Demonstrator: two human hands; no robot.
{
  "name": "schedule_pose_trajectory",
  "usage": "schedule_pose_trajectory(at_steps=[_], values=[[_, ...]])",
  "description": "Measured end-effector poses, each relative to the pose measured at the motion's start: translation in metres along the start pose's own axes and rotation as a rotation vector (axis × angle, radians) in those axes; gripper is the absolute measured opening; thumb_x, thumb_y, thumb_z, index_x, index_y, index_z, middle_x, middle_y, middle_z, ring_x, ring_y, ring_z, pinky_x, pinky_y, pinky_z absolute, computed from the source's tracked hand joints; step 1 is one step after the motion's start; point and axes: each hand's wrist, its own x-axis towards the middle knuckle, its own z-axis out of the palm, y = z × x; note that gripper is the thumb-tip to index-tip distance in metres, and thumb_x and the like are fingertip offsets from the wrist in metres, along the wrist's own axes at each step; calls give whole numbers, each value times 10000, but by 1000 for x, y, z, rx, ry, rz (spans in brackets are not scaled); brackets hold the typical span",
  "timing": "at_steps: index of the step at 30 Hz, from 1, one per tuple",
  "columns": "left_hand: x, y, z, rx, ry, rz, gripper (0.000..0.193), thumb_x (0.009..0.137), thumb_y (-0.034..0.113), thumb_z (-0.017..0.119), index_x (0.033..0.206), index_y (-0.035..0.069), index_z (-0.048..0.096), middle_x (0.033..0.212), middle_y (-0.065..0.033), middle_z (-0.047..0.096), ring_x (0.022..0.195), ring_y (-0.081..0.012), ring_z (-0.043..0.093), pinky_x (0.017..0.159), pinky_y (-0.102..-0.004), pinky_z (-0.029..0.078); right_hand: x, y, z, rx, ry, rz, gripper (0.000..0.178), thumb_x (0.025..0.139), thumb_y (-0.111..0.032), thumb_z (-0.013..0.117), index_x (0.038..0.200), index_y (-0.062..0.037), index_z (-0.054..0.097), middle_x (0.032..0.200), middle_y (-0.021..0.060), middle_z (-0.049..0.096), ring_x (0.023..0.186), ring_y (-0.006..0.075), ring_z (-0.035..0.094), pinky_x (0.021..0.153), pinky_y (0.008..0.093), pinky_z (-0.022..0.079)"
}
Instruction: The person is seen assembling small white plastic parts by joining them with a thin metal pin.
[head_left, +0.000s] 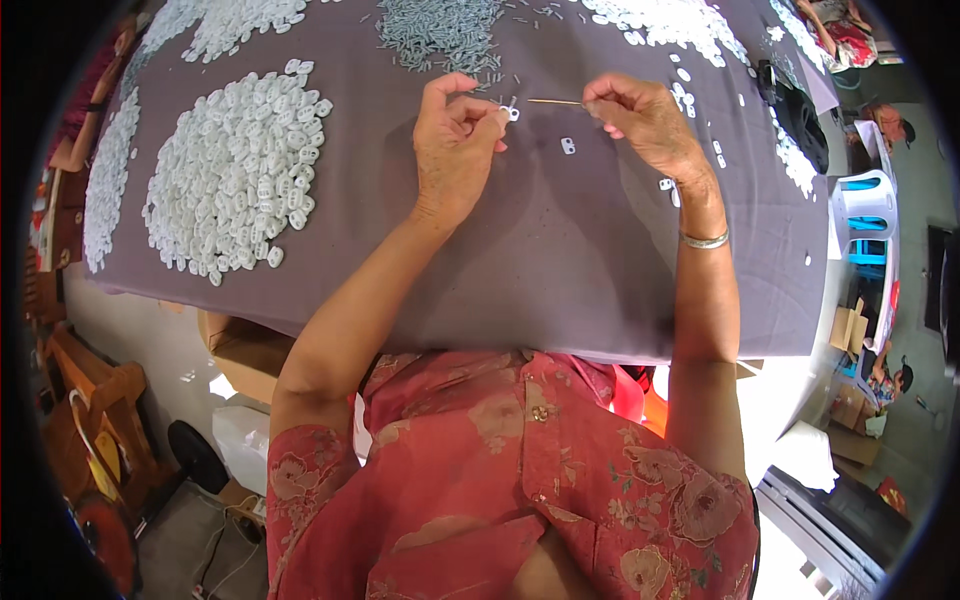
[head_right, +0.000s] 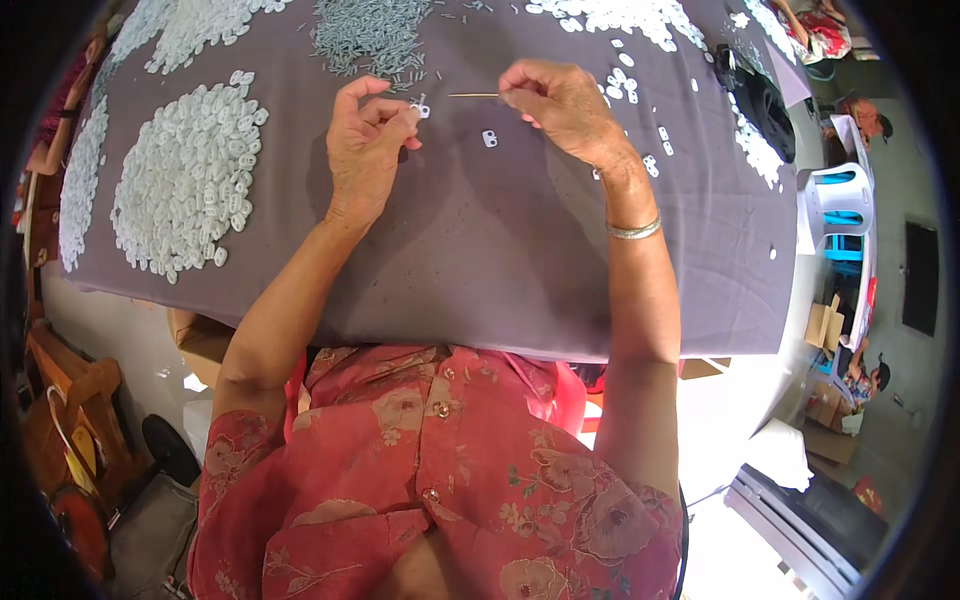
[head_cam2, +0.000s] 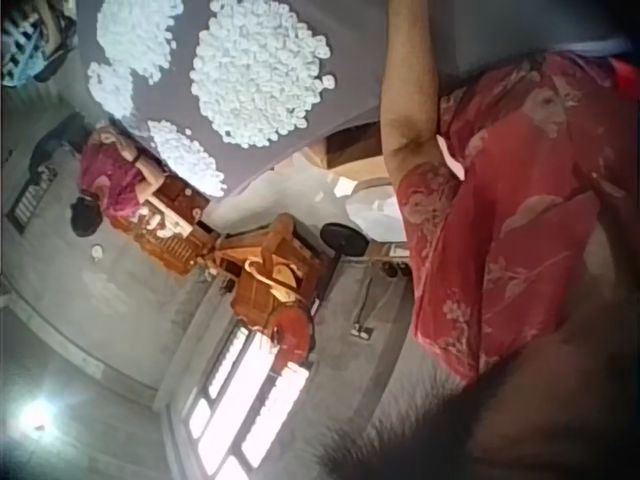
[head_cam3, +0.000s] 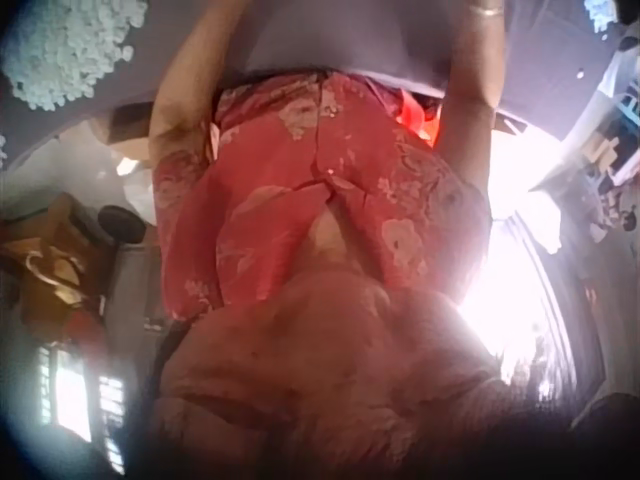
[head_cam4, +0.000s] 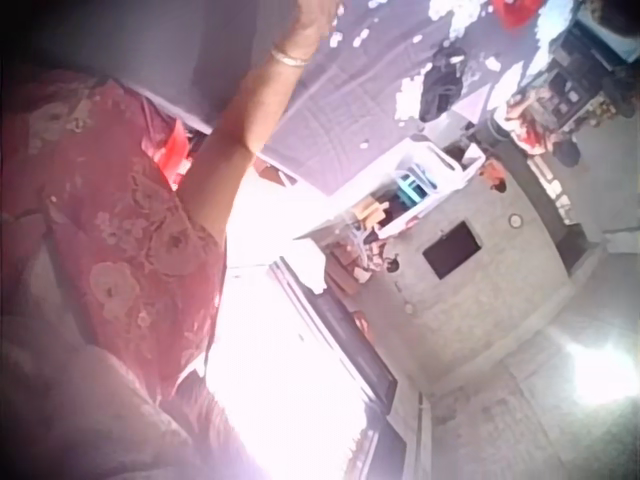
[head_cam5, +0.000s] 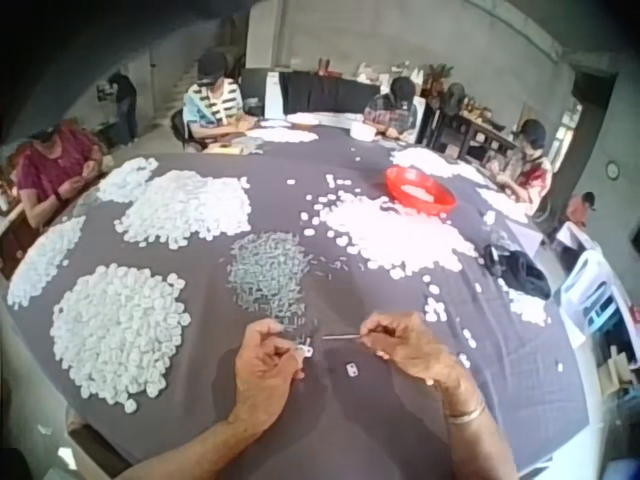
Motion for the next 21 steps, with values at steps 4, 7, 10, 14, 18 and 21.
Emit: schedule_pose_trajectory(at_steps=[4, 7, 10, 14, 18, 21], values=[[3, -2, 0, -9, 16, 34, 352, 814, -37, 592, 1100, 30, 397, 839, -73, 597, 711, -97, 560, 594, -244, 506, -13, 8, -1, -1, -65, 39, 83, 867, -82, 581, 910, -23, 621, 723, -41, 544, 649, 42, 463, 585, 202, 406], [3, -2, -1, -18, 25, 32, 345, 814, -33, 597, 1094, 30, 406, 839, -72, 598, 706, -96, 559, 590, -245, 507, -16, 10, 8, -10, -75, 5, 81, 864, -77, 583, 915, -27, 623, 725, -40, 547, 651, 45, 466, 584, 205, 409], [3, 0, -1, 11, 40, 12, 349, 814, -27, 602, 1097, 29, 406, 839, -71, 598, 704, -96, 560, 592, -246, 508, -15, 11, 14, -26, -56, -11, 82, 865, -77, 580, 919, -34, 624, 738, -39, 556, 651, 47, 467, 586, 207, 413], [4, -4, -2, -13, 33, 38, 351, 816, -17, 607, 1103, 23, 409, 842, -75, 598, 699, -97, 561, 592, -242, 506, -16, 10, 15, -58, -9, -47, 88, 871, -66, 571, 931, -41, 631, 762, -36, 569, 644, 45, 470, 585, 205, 418], [3, 0, -4, -10, 20, 29, 354, 815, -19, 611, 1105, 21, 411, 847, -80, 598, 692, -98, 560, 592, -236, 501, -24, 12, -3, 75, 202, -75, 89, 873, -62, 575, 934, -39, 636, 743, -39, 561, 631, 40, 471, 567, 192, 411], [3, -2, -4, -12, 3, 43, 353, 814, -24, 608, 1104, 21, 411, 839, -77, 597, 690, -98, 559, 592, -236, 500, -35, 27, -34, 183, 292, -44, 93, 869, -69, 585, 928, -26, 642, 707, -44, 540, 607, 32, 460, 539, 175, 391]])
